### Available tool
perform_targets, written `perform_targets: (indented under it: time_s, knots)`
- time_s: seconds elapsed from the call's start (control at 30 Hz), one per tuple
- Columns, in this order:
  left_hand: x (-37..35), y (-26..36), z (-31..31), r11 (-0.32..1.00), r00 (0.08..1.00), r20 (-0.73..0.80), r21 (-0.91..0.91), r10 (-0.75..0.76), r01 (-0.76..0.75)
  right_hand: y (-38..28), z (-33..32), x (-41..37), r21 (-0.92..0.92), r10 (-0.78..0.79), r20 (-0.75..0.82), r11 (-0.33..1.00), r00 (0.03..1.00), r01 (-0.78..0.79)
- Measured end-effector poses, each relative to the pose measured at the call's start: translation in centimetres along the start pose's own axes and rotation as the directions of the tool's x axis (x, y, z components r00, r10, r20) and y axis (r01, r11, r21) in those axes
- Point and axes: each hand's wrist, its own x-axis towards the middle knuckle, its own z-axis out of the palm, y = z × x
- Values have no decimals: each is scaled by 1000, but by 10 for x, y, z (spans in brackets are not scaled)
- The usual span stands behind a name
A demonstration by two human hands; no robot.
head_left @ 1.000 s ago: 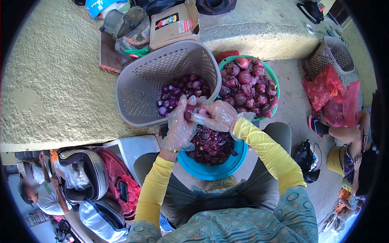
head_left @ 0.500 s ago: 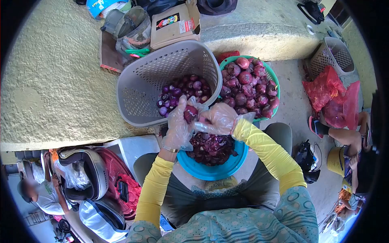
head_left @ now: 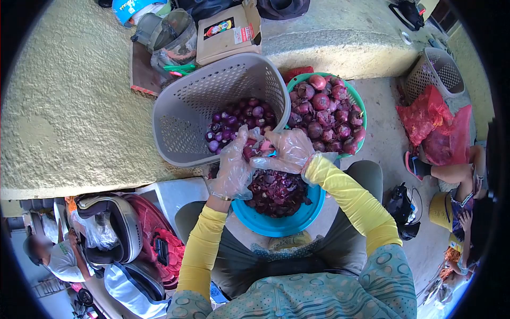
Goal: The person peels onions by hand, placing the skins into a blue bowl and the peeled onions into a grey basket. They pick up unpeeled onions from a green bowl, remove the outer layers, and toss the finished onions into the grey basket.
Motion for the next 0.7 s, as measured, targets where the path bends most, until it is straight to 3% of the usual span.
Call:
perform_targets:
  time_s: [0.2, 0.27, 0.3, 0.37, 0.4, 0.43, 0.47, 0.57, 0.63, 0.7]
  knots:
    - [1, -4, -6, 993, 1000, 5, 118, 25, -26, 0, 2, 0, 59, -49, 18, 997, 999, 48]
    - [-3, -9, -6, 847, 917, 188, 353, 351, -397, 0, 2, 0, 44, -57, 36, 997, 998, 55]
    - [0, -13, -11, 847, 918, 187, 354, 351, -396, -1, 1, 0, 45, -48, 52, 998, 997, 45]
    - [10, -21, -24, 822, 964, 59, 510, 260, -253, 0, 3, -1, 44, -39, 69, 998, 997, 36]
    - [7, -16, -17, 822, 964, 58, 510, 259, -252, 3, 7, -1, 25, -54, 55, 998, 997, 53]
    - [2, -5, -4, 961, 992, -3, 249, 127, -122, 4, 8, 0, 5, -70, 41, 998, 997, 69]
    - [-1, 1, 3, 999, 1000, -23, -39, -21, 20, 4, 6, -1, 5, -70, 41, 998, 997, 70]
    - [2, -6, 0, 997, 997, -70, -75, -41, 36, 2, -4, -1, 62, -150, 63, 987, 987, 146]
    - [0, -1, 4, 997, 991, -116, -41, -66, 61, -1, -7, -1, -33, -186, 233, 979, 955, 199]
    - [2, 1, 4, 996, 983, -164, -7, -86, 86, -13, -14, -1, -45, -188, 298, 977, 936, 210]
